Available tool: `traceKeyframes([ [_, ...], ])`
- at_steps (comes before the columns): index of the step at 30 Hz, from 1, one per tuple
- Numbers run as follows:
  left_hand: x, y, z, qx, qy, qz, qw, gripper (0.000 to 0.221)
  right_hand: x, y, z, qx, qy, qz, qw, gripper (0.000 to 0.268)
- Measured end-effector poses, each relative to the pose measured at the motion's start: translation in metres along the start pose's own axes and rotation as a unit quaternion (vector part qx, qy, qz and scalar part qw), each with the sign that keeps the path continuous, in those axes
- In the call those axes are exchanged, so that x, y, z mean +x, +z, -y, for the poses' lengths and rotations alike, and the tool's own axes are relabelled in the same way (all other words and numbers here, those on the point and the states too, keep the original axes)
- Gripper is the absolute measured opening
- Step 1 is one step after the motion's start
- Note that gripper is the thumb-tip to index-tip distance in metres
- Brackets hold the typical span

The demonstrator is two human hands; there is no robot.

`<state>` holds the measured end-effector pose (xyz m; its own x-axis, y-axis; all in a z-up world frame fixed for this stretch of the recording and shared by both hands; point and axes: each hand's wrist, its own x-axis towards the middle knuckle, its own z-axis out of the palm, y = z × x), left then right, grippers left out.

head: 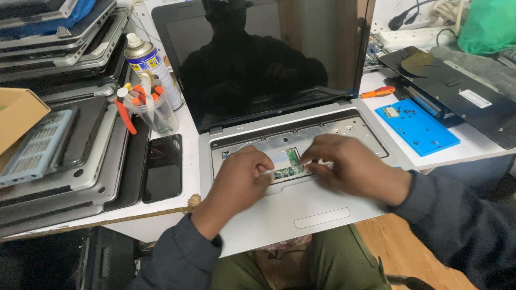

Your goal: Connecting internal ribbon cables for a touchpad during laptop assembly.

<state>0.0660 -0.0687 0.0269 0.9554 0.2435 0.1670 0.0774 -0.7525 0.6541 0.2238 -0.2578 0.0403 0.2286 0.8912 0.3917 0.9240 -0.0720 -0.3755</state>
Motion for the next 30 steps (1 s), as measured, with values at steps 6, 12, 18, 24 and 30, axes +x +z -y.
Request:
traceKeyframes([
  [6, -0.006, -0.011, 0.004, -0.068, -0.041, -0.034, 0.996, 0.022, 0.03, 0.02, 0.024, 0.016, -0.057, 0.043, 0.997, 0.01],
  [12, -0.008, -0.013, 0.016, -0.096, -0.033, -0.052, 0.993, 0.024, 0.04, 0.023, 0.029, -0.006, -0.044, 0.136, 0.99, 0.012],
  [18, -0.005, -0.012, 0.012, -0.086, -0.032, -0.038, 0.995, 0.026, 0.033, 0.035, 0.016, -0.049, -0.063, 0.143, 0.987, 0.01],
  [24, 0.011, -0.002, 0.015, -0.02, 0.011, -0.011, 1.0, 0.02, 0.023, 0.04, 0.004, -0.034, -0.045, 0.109, 0.992, 0.013],
  [30, 0.023, -0.002, 0.009, -0.006, 0.016, 0.034, 0.999, 0.017, 0.017, 0.043, 0.002, -0.043, -0.022, 0.092, 0.995, 0.012],
])
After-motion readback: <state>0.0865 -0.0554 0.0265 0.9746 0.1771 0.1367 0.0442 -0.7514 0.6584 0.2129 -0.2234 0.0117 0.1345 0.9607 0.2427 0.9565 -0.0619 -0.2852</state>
